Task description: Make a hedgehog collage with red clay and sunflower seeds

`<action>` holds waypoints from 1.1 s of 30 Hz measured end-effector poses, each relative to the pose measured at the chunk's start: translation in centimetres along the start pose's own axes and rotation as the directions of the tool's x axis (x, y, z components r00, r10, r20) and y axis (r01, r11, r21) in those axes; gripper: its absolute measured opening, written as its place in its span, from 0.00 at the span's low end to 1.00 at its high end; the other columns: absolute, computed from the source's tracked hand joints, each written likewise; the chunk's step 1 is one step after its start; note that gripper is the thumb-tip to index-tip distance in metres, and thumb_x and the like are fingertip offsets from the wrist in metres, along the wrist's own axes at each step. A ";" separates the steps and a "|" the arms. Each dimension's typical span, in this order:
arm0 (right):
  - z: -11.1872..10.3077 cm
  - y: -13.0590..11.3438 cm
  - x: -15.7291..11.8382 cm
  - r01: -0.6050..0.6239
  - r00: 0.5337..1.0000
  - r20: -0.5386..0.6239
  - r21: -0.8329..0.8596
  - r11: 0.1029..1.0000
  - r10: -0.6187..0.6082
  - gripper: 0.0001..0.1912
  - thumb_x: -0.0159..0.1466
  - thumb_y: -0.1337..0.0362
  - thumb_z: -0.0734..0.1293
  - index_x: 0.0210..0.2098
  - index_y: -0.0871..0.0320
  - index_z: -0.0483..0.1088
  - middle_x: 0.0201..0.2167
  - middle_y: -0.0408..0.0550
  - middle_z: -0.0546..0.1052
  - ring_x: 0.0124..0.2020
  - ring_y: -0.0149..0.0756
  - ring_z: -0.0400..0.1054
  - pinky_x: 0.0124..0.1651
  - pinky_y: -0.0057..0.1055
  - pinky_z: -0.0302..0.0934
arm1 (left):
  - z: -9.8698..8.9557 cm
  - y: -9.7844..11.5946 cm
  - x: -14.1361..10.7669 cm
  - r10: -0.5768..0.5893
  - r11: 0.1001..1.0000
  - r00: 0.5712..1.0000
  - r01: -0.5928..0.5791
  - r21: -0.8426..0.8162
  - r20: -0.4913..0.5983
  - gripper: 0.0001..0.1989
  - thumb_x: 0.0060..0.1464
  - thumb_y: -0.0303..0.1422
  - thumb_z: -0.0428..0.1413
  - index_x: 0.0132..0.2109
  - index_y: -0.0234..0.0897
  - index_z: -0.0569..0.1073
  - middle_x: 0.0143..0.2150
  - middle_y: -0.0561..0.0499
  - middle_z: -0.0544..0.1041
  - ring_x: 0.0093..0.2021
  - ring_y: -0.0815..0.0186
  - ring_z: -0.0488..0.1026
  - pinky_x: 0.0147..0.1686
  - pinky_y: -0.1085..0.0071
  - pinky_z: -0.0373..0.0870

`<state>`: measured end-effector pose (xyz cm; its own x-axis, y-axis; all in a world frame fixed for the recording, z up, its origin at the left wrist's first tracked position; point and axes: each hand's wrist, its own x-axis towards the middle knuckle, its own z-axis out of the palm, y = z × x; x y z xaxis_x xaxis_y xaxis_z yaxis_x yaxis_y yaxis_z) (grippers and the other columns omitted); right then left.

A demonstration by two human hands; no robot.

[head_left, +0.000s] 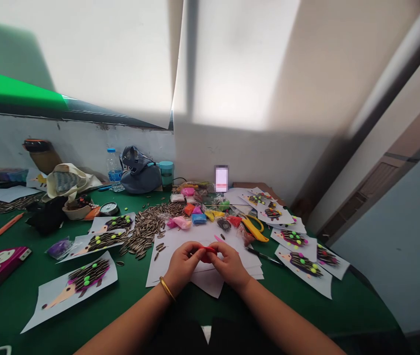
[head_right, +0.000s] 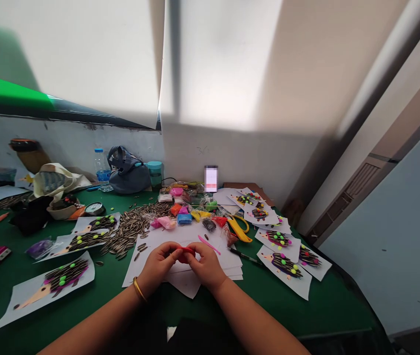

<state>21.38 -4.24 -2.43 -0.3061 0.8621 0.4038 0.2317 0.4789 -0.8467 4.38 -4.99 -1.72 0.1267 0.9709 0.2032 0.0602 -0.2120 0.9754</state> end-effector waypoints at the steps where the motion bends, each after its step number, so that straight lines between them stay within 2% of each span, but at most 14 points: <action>1: 0.0 0.0 0.0 -0.005 1.000 -0.011 0.000 1.000 0.005 0.08 0.64 0.60 0.64 0.35 0.55 0.74 0.31 0.43 0.77 0.34 0.34 0.71 0.39 0.30 0.65 | 0.0 0.1 0.0 0.000 1.000 1.000 0.000 -0.006 0.005 0.12 0.52 0.42 0.59 0.36 0.36 0.75 0.32 0.48 0.80 0.34 0.61 0.77 0.37 0.67 0.72; 6: 0.0 0.2 -0.1 -0.001 0.999 -0.045 -0.020 1.000 0.000 0.09 0.64 0.59 0.64 0.34 0.55 0.74 0.31 0.44 0.77 0.33 0.34 0.70 0.39 0.31 0.65 | 0.0 0.0 0.0 -0.026 1.000 1.000 0.026 -0.004 -0.005 0.12 0.52 0.42 0.58 0.33 0.36 0.75 0.29 0.48 0.79 0.33 0.61 0.76 0.38 0.66 0.72; 11: -0.1 0.6 -0.1 -0.013 0.996 -0.093 0.020 1.000 0.015 0.11 0.65 0.57 0.64 0.36 0.56 0.74 0.31 0.45 0.77 0.34 0.35 0.70 0.39 0.31 0.65 | 0.0 -0.2 0.1 -0.043 0.999 0.999 0.043 -0.021 -0.024 0.16 0.46 0.42 0.63 0.39 0.36 0.76 0.36 0.46 0.80 0.37 0.59 0.76 0.40 0.65 0.72; 16: -0.2 0.5 0.0 -0.023 0.996 -0.089 0.046 0.999 0.028 0.11 0.64 0.56 0.64 0.36 0.56 0.74 0.31 0.45 0.77 0.34 0.35 0.71 0.39 0.30 0.65 | 0.0 -0.4 0.2 -0.086 0.995 0.996 0.085 -0.044 -0.011 0.14 0.47 0.43 0.62 0.34 0.35 0.76 0.31 0.47 0.80 0.33 0.60 0.76 0.37 0.66 0.72; 23: 0.0 0.1 0.1 -0.042 0.998 -0.045 0.041 0.998 0.044 0.08 0.63 0.59 0.65 0.35 0.56 0.73 0.31 0.44 0.77 0.34 0.35 0.71 0.39 0.30 0.65 | 0.0 -0.4 0.2 -0.046 0.997 0.999 0.045 -0.068 -0.009 0.13 0.48 0.42 0.62 0.36 0.36 0.75 0.32 0.48 0.80 0.34 0.60 0.77 0.39 0.65 0.72; 26: 0.1 0.1 0.0 -0.047 0.998 -0.050 0.041 0.998 0.049 0.06 0.62 0.61 0.65 0.35 0.56 0.73 0.31 0.43 0.77 0.33 0.34 0.70 0.38 0.29 0.65 | 0.0 -0.4 0.1 -0.034 0.999 0.999 0.034 -0.018 0.001 0.13 0.50 0.42 0.60 0.33 0.35 0.75 0.31 0.47 0.79 0.34 0.60 0.76 0.38 0.65 0.72; 31: 0.1 0.0 0.0 -0.032 0.999 -0.024 0.030 0.999 0.033 0.08 0.64 0.61 0.64 0.35 0.56 0.73 0.30 0.44 0.77 0.33 0.34 0.70 0.38 0.29 0.64 | -0.1 -0.8 0.1 0.027 0.999 0.999 -0.025 0.047 -0.035 0.13 0.50 0.40 0.60 0.38 0.36 0.76 0.37 0.47 0.79 0.37 0.60 0.76 0.40 0.65 0.72; 33: 0.0 0.0 0.0 -0.027 1.000 -0.007 0.014 1.000 0.027 0.07 0.64 0.61 0.64 0.34 0.56 0.73 0.30 0.44 0.77 0.33 0.34 0.70 0.39 0.29 0.64 | -0.2 -0.9 0.1 0.058 0.994 0.997 -0.054 0.100 -0.043 0.12 0.51 0.40 0.59 0.37 0.36 0.77 0.36 0.47 0.78 0.37 0.60 0.75 0.39 0.66 0.72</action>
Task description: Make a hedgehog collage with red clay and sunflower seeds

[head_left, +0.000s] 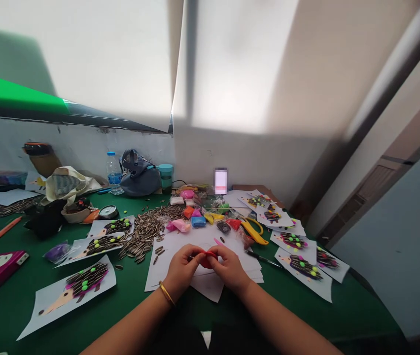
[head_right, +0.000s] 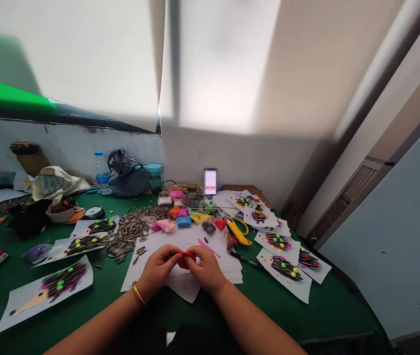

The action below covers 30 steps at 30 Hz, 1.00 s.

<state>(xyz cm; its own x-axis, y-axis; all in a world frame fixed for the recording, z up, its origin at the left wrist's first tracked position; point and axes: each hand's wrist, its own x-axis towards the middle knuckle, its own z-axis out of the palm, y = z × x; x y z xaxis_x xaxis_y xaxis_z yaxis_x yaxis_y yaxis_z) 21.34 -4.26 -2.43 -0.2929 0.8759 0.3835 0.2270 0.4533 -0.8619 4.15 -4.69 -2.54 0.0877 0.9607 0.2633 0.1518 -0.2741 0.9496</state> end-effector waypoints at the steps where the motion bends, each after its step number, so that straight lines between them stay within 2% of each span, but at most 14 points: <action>1: 0.0 0.0 0.0 0.006 1.000 0.005 -0.006 1.000 -0.006 0.07 0.64 0.62 0.65 0.34 0.56 0.73 0.31 0.44 0.77 0.34 0.34 0.70 0.39 0.29 0.64 | 0.0 0.0 0.0 0.007 1.000 1.000 -0.007 0.020 0.000 0.11 0.52 0.40 0.59 0.35 0.36 0.76 0.34 0.47 0.78 0.36 0.60 0.75 0.39 0.66 0.72; 5: -0.1 0.3 0.0 0.018 1.000 0.004 -0.024 1.000 -0.017 0.08 0.65 0.61 0.63 0.38 0.56 0.73 0.34 0.45 0.77 0.37 0.35 0.70 0.40 0.30 0.63 | -0.2 0.0 0.1 0.003 0.999 0.999 -0.002 0.033 -0.037 0.12 0.53 0.41 0.57 0.34 0.36 0.76 0.32 0.47 0.78 0.34 0.61 0.75 0.37 0.66 0.72; 9: -0.1 0.4 -0.1 0.034 0.999 0.001 -0.065 0.997 -0.034 0.09 0.66 0.61 0.62 0.38 0.55 0.74 0.35 0.45 0.78 0.38 0.36 0.71 0.43 0.31 0.63 | -0.1 0.1 0.1 0.030 0.999 0.998 -0.028 0.038 -0.054 0.14 0.51 0.40 0.59 0.42 0.37 0.77 0.39 0.46 0.78 0.38 0.60 0.76 0.37 0.65 0.73; 15: 0.0 0.3 -0.1 0.044 0.999 0.027 -0.093 0.995 -0.042 0.07 0.64 0.63 0.64 0.38 0.55 0.73 0.35 0.45 0.78 0.38 0.36 0.70 0.43 0.31 0.62 | 0.0 0.0 0.0 0.006 0.999 1.000 -0.005 0.047 -0.028 0.11 0.53 0.41 0.57 0.33 0.36 0.76 0.32 0.47 0.77 0.33 0.61 0.75 0.36 0.66 0.73; 20: 0.0 0.3 0.0 0.046 0.999 0.020 -0.126 0.991 -0.044 0.06 0.64 0.64 0.63 0.36 0.55 0.73 0.33 0.44 0.78 0.37 0.36 0.70 0.42 0.31 0.61 | 0.0 0.0 0.0 0.025 1.000 0.999 -0.024 0.019 -0.043 0.14 0.51 0.39 0.59 0.43 0.37 0.76 0.38 0.47 0.78 0.37 0.60 0.76 0.37 0.65 0.73; 25: 0.0 0.2 0.0 0.046 0.999 0.016 -0.140 0.989 -0.044 0.04 0.62 0.64 0.66 0.35 0.55 0.74 0.33 0.44 0.78 0.37 0.36 0.70 0.42 0.31 0.61 | 0.0 0.0 0.0 0.022 0.999 1.000 -0.022 0.048 -0.007 0.10 0.53 0.39 0.58 0.34 0.36 0.77 0.33 0.47 0.77 0.34 0.61 0.75 0.36 0.66 0.73; 30: 0.0 0.2 0.0 0.049 0.998 0.039 -0.122 0.991 -0.045 0.06 0.62 0.65 0.65 0.37 0.54 0.74 0.35 0.44 0.78 0.38 0.36 0.70 0.43 0.31 0.62 | -0.1 0.0 0.0 -0.018 0.999 1.000 0.018 -0.046 0.007 0.12 0.54 0.40 0.57 0.38 0.36 0.76 0.35 0.48 0.77 0.33 0.62 0.76 0.37 0.65 0.74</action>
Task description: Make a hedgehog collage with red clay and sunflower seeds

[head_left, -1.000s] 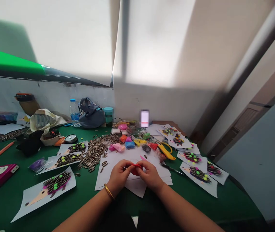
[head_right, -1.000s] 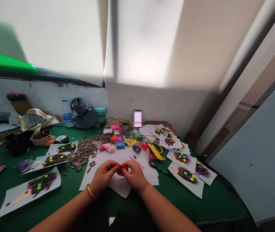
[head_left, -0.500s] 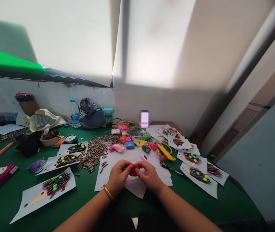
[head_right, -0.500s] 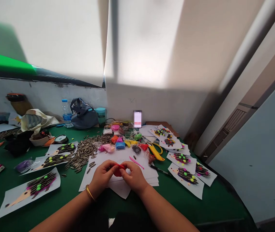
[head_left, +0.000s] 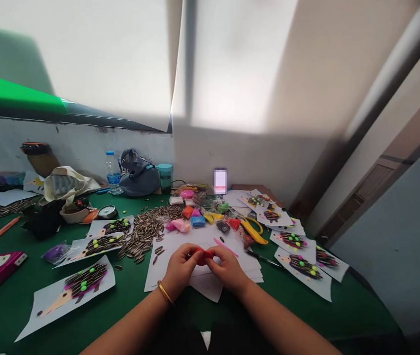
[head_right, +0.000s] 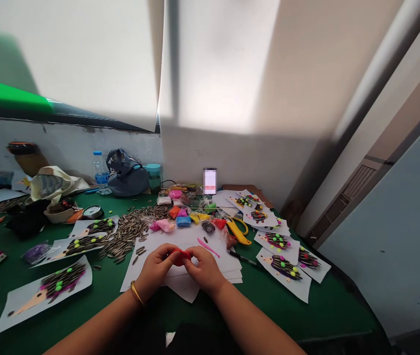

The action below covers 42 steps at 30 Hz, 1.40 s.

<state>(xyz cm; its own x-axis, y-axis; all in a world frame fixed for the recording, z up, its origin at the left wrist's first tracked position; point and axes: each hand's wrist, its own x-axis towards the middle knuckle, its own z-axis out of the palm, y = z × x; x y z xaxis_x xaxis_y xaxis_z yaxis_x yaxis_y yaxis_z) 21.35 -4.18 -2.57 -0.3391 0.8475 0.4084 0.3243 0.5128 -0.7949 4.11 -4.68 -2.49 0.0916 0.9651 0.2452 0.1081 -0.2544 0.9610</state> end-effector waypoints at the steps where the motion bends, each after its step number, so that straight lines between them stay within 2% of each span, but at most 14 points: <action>1: 0.0 0.0 0.0 -0.002 1.000 -0.007 0.001 1.000 0.002 0.06 0.63 0.66 0.65 0.36 0.54 0.74 0.34 0.43 0.78 0.38 0.35 0.70 0.43 0.31 0.62 | 0.0 0.0 0.0 0.010 1.000 1.000 -0.009 -0.003 0.005 0.12 0.54 0.40 0.57 0.41 0.37 0.76 0.37 0.48 0.77 0.35 0.62 0.76 0.38 0.65 0.74; 4: 0.1 -0.2 0.0 -0.003 1.000 -0.026 -0.007 1.000 0.003 0.06 0.61 0.68 0.64 0.33 0.55 0.73 0.32 0.43 0.78 0.36 0.35 0.70 0.42 0.30 0.62 | 0.1 0.2 -0.1 0.063 0.996 0.998 -0.063 0.066 -0.004 0.13 0.51 0.39 0.60 0.43 0.39 0.77 0.39 0.48 0.77 0.38 0.61 0.76 0.39 0.65 0.73; 8: 0.1 -0.3 0.0 -0.005 1.000 -0.021 -0.032 0.999 0.004 0.05 0.60 0.68 0.65 0.33 0.56 0.73 0.32 0.43 0.77 0.36 0.35 0.70 0.41 0.30 0.62 | 0.1 0.4 -0.2 0.063 0.994 0.998 -0.064 0.087 0.017 0.11 0.54 0.40 0.58 0.34 0.37 0.76 0.32 0.49 0.76 0.33 0.63 0.75 0.36 0.67 0.73; 11: 0.1 -0.1 0.0 -0.005 0.999 -0.035 -0.024 1.000 0.004 0.06 0.62 0.67 0.63 0.35 0.56 0.73 0.33 0.44 0.77 0.36 0.35 0.69 0.41 0.30 0.62 | 0.1 0.3 -0.2 0.045 0.998 0.999 -0.046 0.053 0.014 0.12 0.54 0.42 0.56 0.37 0.37 0.76 0.36 0.47 0.77 0.35 0.62 0.75 0.36 0.66 0.73; 13: 0.1 -0.1 -0.1 -0.003 0.999 -0.033 -0.036 0.999 0.002 0.06 0.62 0.67 0.63 0.34 0.56 0.73 0.32 0.44 0.76 0.36 0.35 0.69 0.41 0.30 0.62 | 0.1 0.3 -0.2 0.061 0.993 0.998 -0.062 0.103 0.008 0.12 0.53 0.41 0.58 0.38 0.38 0.77 0.37 0.47 0.77 0.36 0.62 0.75 0.37 0.66 0.73; 17: 0.2 0.0 -0.1 0.006 1.000 -0.006 -0.078 0.997 -0.007 0.05 0.61 0.67 0.63 0.32 0.57 0.71 0.31 0.44 0.75 0.34 0.35 0.68 0.39 0.31 0.61 | 0.1 0.4 -0.3 0.081 0.980 0.997 -0.081 0.180 0.003 0.12 0.53 0.42 0.57 0.32 0.37 0.76 0.32 0.48 0.75 0.32 0.63 0.72 0.34 0.68 0.71; 19: 0.2 0.0 -0.1 0.004 1.000 -0.016 -0.074 0.997 -0.005 0.05 0.61 0.67 0.63 0.33 0.57 0.71 0.31 0.45 0.75 0.35 0.35 0.67 0.40 0.31 0.61 | 0.1 0.5 -0.3 0.080 0.984 0.997 -0.079 0.159 -0.001 0.13 0.55 0.42 0.56 0.33 0.37 0.76 0.32 0.48 0.75 0.33 0.63 0.72 0.34 0.68 0.71; 23: 0.2 -0.1 -0.1 0.008 1.000 -0.025 -0.088 0.996 -0.010 0.05 0.61 0.67 0.63 0.32 0.56 0.71 0.30 0.44 0.74 0.34 0.35 0.67 0.39 0.31 0.61 | 0.1 0.6 -0.4 0.099 0.982 0.995 -0.100 0.159 0.016 0.12 0.53 0.41 0.58 0.41 0.38 0.76 0.37 0.48 0.76 0.36 0.63 0.73 0.36 0.67 0.71; 28: 0.1 0.0 -0.2 0.026 1.000 -0.007 -0.082 0.996 -0.027 0.04 0.61 0.66 0.64 0.33 0.56 0.72 0.31 0.45 0.74 0.35 0.35 0.67 0.39 0.31 0.61 | 0.2 0.5 -0.4 0.066 0.991 0.998 -0.066 0.117 0.005 0.12 0.54 0.41 0.57 0.33 0.37 0.76 0.32 0.48 0.75 0.33 0.63 0.72 0.34 0.68 0.71; 31: 0.2 0.2 -0.2 0.027 0.999 -0.023 -0.052 0.998 -0.029 0.05 0.62 0.65 0.63 0.33 0.56 0.72 0.31 0.45 0.75 0.35 0.35 0.68 0.40 0.31 0.61 | 0.2 0.4 -0.4 0.039 0.998 0.999 -0.038 0.045 -0.010 0.13 0.55 0.42 0.56 0.38 0.37 0.75 0.35 0.48 0.76 0.34 0.63 0.74 0.36 0.67 0.72; 33: 0.2 0.3 -0.1 0.016 0.999 -0.039 -0.048 0.999 -0.018 0.06 0.62 0.65 0.63 0.32 0.56 0.72 0.30 0.44 0.74 0.34 0.35 0.68 0.40 0.31 0.62 | 0.2 0.5 -0.4 0.063 0.995 0.998 -0.063 0.077 0.004 0.13 0.53 0.41 0.57 0.41 0.38 0.76 0.39 0.47 0.76 0.36 0.62 0.74 0.37 0.66 0.72; 37: 0.0 0.3 -0.2 0.015 0.999 -0.034 -0.035 0.999 -0.016 0.07 0.63 0.62 0.63 0.33 0.57 0.72 0.31 0.45 0.74 0.35 0.35 0.68 0.40 0.32 0.62 | 0.2 0.8 -0.4 0.064 0.989 0.998 -0.066 0.135 0.019 0.12 0.52 0.42 0.58 0.37 0.37 0.77 0.35 0.47 0.76 0.35 0.62 0.73 0.37 0.67 0.71; 40: -0.1 0.1 -0.1 0.044 0.999 -0.020 -0.007 0.999 -0.044 0.09 0.63 0.58 0.64 0.37 0.56 0.72 0.34 0.46 0.75 0.37 0.37 0.68 0.42 0.33 0.62 | 0.3 0.9 -0.4 0.006 0.999 1.000 -0.005 0.041 -0.022 0.14 0.52 0.44 0.58 0.36 0.36 0.74 0.34 0.48 0.76 0.34 0.63 0.73 0.35 0.68 0.71; 42: -0.1 0.1 -0.1 0.055 0.998 -0.016 -0.007 0.998 -0.055 0.09 0.64 0.58 0.65 0.37 0.56 0.72 0.34 0.46 0.75 0.38 0.37 0.68 0.43 0.33 0.62 | 0.4 0.9 -0.4 -0.011 1.000 1.000 0.011 -0.026 -0.005 0.14 0.52 0.44 0.58 0.37 0.36 0.73 0.32 0.49 0.76 0.33 0.64 0.74 0.35 0.68 0.72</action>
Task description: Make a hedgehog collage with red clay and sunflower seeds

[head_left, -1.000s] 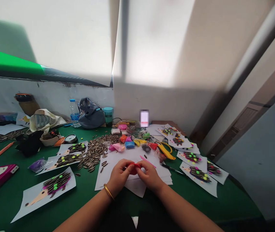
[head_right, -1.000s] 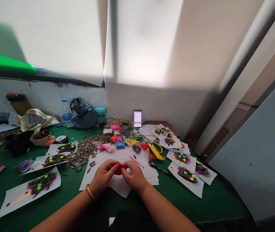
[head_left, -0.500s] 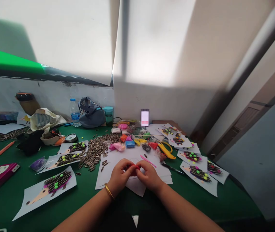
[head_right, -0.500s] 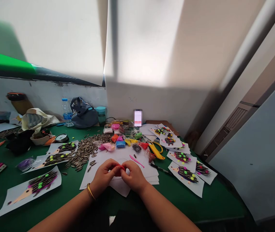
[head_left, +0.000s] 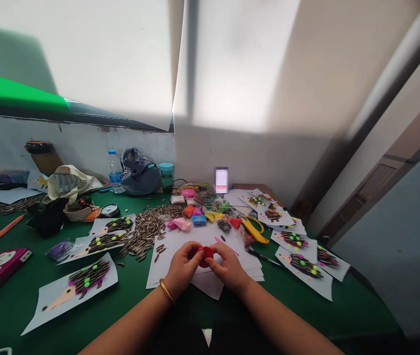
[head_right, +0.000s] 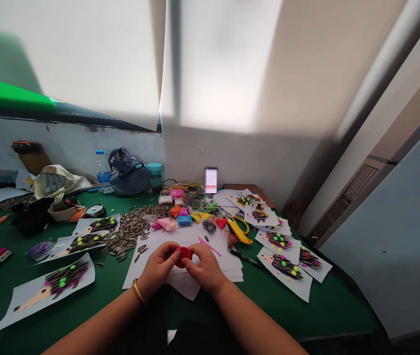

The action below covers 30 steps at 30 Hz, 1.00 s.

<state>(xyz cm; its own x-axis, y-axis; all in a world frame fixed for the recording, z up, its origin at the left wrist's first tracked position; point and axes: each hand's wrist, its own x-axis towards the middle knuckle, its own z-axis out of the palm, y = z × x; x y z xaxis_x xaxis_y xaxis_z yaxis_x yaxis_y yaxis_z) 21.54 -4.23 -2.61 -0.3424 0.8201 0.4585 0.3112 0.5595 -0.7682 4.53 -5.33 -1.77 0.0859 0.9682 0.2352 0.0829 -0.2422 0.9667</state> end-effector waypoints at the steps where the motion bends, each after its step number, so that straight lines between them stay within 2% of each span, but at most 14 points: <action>1: 0.0 0.0 0.0 -0.001 1.000 -0.004 -0.001 1.000 0.001 0.09 0.64 0.58 0.64 0.36 0.56 0.72 0.34 0.46 0.75 0.38 0.36 0.68 0.43 0.33 0.61 | 0.0 0.0 0.0 0.000 1.000 1.000 0.001 -0.014 0.020 0.14 0.53 0.44 0.57 0.36 0.36 0.72 0.32 0.50 0.76 0.32 0.64 0.74 0.35 0.68 0.72; 4: 0.2 0.3 -0.1 -0.026 0.999 -0.025 0.011 1.000 0.026 0.09 0.66 0.60 0.61 0.35 0.56 0.70 0.33 0.45 0.74 0.37 0.35 0.68 0.42 0.32 0.61 | 0.0 0.0 -0.1 0.030 0.998 0.999 -0.032 0.055 0.044 0.13 0.53 0.43 0.57 0.35 0.37 0.72 0.32 0.50 0.76 0.32 0.64 0.74 0.35 0.68 0.72; 8: 0.4 0.6 -0.3 -0.047 0.999 -0.021 -0.017 0.999 0.046 0.09 0.65 0.60 0.60 0.33 0.57 0.69 0.31 0.45 0.73 0.35 0.35 0.67 0.39 0.31 0.61 | -0.1 -0.2 0.0 0.087 0.982 0.996 -0.088 0.168 0.017 0.12 0.52 0.41 0.58 0.37 0.37 0.75 0.34 0.49 0.78 0.33 0.64 0.73 0.35 0.69 0.71; 12: 0.3 0.6 -0.3 -0.034 0.999 -0.010 -0.028 0.999 0.034 0.11 0.66 0.59 0.59 0.34 0.57 0.69 0.31 0.45 0.72 0.35 0.35 0.66 0.39 0.31 0.60 | -0.2 -0.5 0.1 0.062 0.985 0.998 -0.062 0.158 0.004 0.12 0.53 0.41 0.56 0.34 0.37 0.77 0.32 0.48 0.78 0.34 0.62 0.73 0.38 0.66 0.72; 17: 0.2 0.4 -0.2 -0.066 0.998 -0.005 -0.022 0.998 0.066 0.12 0.67 0.58 0.59 0.33 0.57 0.69 0.31 0.45 0.72 0.34 0.35 0.66 0.38 0.31 0.60 | -0.1 -0.6 0.2 0.051 0.988 0.999 -0.051 0.146 0.007 0.13 0.52 0.42 0.58 0.39 0.38 0.78 0.39 0.46 0.79 0.40 0.59 0.75 0.42 0.64 0.72; 22: 0.2 0.6 -0.3 -0.048 0.999 -0.014 -0.014 0.999 0.047 0.13 0.67 0.57 0.59 0.34 0.57 0.70 0.32 0.46 0.73 0.35 0.35 0.66 0.39 0.31 0.61 | -0.2 -0.4 0.1 0.047 0.988 0.999 -0.049 0.148 0.013 0.14 0.53 0.44 0.56 0.33 0.37 0.77 0.33 0.47 0.79 0.35 0.61 0.74 0.38 0.66 0.72; 27: 0.3 0.7 -0.3 -0.036 0.999 -0.002 -0.017 0.999 0.036 0.13 0.68 0.57 0.58 0.34 0.56 0.70 0.32 0.46 0.74 0.35 0.36 0.67 0.40 0.31 0.61 | -0.1 -0.4 -0.1 0.078 0.977 0.996 -0.084 0.194 0.038 0.12 0.52 0.41 0.58 0.40 0.39 0.78 0.39 0.47 0.79 0.37 0.61 0.75 0.38 0.67 0.72; 30: 0.3 0.6 -0.4 -0.019 1.000 0.019 -0.025 0.999 0.019 0.13 0.68 0.57 0.58 0.35 0.56 0.71 0.33 0.46 0.74 0.37 0.37 0.67 0.41 0.32 0.61 | -0.1 -0.5 0.0 0.076 0.979 0.997 -0.078 0.189 0.019 0.11 0.53 0.41 0.56 0.35 0.38 0.77 0.34 0.48 0.79 0.35 0.62 0.74 0.37 0.67 0.71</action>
<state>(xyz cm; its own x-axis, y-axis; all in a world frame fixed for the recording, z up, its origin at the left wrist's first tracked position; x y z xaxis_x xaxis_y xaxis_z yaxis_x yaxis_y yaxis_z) 21.59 -4.25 -3.37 -0.3533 0.8283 0.4348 0.3401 0.5467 -0.7652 4.40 -5.21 -2.20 0.1104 0.9456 0.3061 0.2620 -0.3248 0.9088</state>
